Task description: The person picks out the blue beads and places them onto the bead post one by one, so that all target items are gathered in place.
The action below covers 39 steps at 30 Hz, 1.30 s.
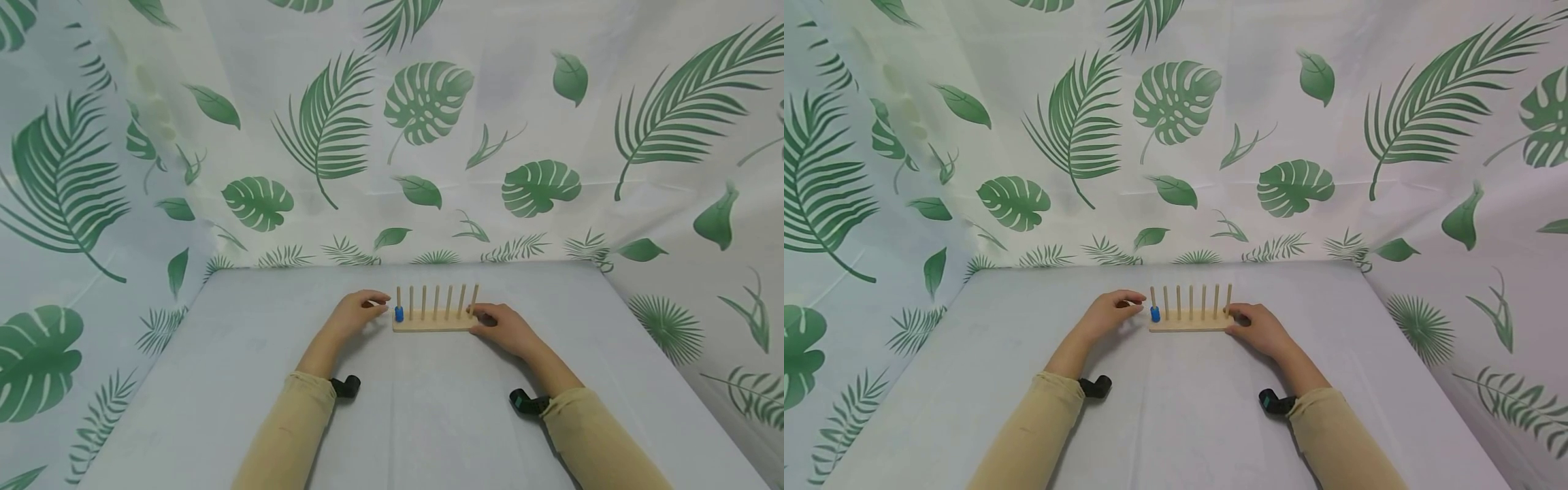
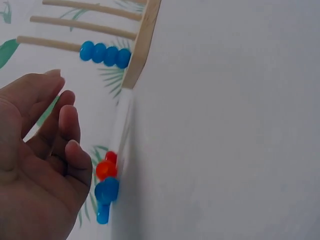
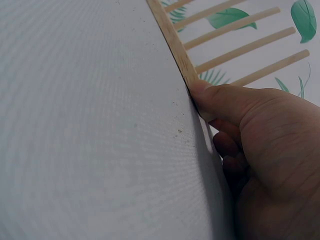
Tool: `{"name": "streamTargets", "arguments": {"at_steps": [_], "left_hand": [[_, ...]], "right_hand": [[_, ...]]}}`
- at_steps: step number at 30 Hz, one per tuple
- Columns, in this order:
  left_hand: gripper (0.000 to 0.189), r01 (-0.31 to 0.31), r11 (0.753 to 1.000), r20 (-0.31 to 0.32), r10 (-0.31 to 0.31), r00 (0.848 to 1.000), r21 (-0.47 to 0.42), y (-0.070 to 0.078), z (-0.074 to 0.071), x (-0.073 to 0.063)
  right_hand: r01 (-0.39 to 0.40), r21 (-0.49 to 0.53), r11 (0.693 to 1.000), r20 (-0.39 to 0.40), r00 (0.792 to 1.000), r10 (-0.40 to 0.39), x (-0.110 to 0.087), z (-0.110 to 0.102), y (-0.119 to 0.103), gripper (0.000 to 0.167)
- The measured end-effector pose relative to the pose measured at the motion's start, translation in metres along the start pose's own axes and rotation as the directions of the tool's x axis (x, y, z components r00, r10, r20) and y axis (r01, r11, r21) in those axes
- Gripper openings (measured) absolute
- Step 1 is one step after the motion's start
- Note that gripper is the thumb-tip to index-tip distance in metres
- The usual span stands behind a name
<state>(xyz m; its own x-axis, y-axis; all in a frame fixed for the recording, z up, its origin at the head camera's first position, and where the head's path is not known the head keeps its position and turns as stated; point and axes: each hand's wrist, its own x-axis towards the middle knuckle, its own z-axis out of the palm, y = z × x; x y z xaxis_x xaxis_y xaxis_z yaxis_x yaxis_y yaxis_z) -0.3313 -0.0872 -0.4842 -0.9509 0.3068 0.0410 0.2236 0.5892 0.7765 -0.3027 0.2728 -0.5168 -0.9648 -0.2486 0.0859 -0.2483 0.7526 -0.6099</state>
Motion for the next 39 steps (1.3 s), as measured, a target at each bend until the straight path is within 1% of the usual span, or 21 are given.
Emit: {"name": "streamTargets", "arguments": {"at_steps": [4, 6, 10, 14, 16, 21, 28, 33, 39], "left_hand": [[0.027, 0.023, 0.999, -0.038, -0.024, 0.999, -0.024, -0.008, -0.012, -0.006], [0.028, 0.047, 0.998, -0.053, -0.049, 0.997, -0.048, -0.014, -0.018, -0.008], [0.029, 0.101, 0.993, -0.092, -0.107, 0.990, -0.066, -0.028, -0.032, -0.011], [0.029, 0.129, 0.991, -0.122, -0.134, 0.983, -0.047, -0.040, -0.045, -0.017], [0.030, 0.136, 0.990, -0.130, -0.140, 0.981, -0.038, -0.046, -0.049, -0.020], [0.031, 0.168, 0.986, -0.142, -0.167, 0.976, -0.007, -0.056, -0.050, -0.022], [0.031, 0.202, 0.978, -0.148, -0.192, 0.970, 0.059, -0.067, -0.046, -0.018], [0.031, 0.196, 0.976, -0.140, -0.182, 0.973, 0.091, -0.069, -0.043, -0.015], [0.033, 0.173, 0.974, -0.126, -0.155, 0.980, 0.147, -0.068, -0.040, -0.012]], "right_hand": [[0.001, 0.003, 1.000, 0.002, 1.000, -0.001, 0.000, 0.001, 0.001, 0.049], [0.001, 0.005, 1.000, 0.001, 1.000, -0.001, 0.000, 0.001, 0.001, 0.049], [0.006, 0.005, 1.000, 0.000, 1.000, -0.006, 0.001, 0.001, 0.002, 0.049], [0.006, 0.000, 1.000, 0.003, 1.000, -0.006, 0.002, 0.001, 0.002, 0.050], [0.006, 0.001, 1.000, 0.006, 1.000, -0.006, 0.002, 0.001, 0.002, 0.050], [0.007, -0.008, 1.000, 0.005, 1.000, -0.007, 0.002, 0.001, 0.002, 0.051], [0.008, -0.001, 1.000, 0.005, 1.000, -0.008, 0.001, 0.001, 0.002, 0.051], [0.011, -0.006, 1.000, 0.002, 1.000, -0.011, 0.001, 0.000, 0.001, 0.050], [-0.006, 0.004, 1.000, 0.005, 1.000, 0.006, 0.000, 0.000, 0.000, 0.049]]}}
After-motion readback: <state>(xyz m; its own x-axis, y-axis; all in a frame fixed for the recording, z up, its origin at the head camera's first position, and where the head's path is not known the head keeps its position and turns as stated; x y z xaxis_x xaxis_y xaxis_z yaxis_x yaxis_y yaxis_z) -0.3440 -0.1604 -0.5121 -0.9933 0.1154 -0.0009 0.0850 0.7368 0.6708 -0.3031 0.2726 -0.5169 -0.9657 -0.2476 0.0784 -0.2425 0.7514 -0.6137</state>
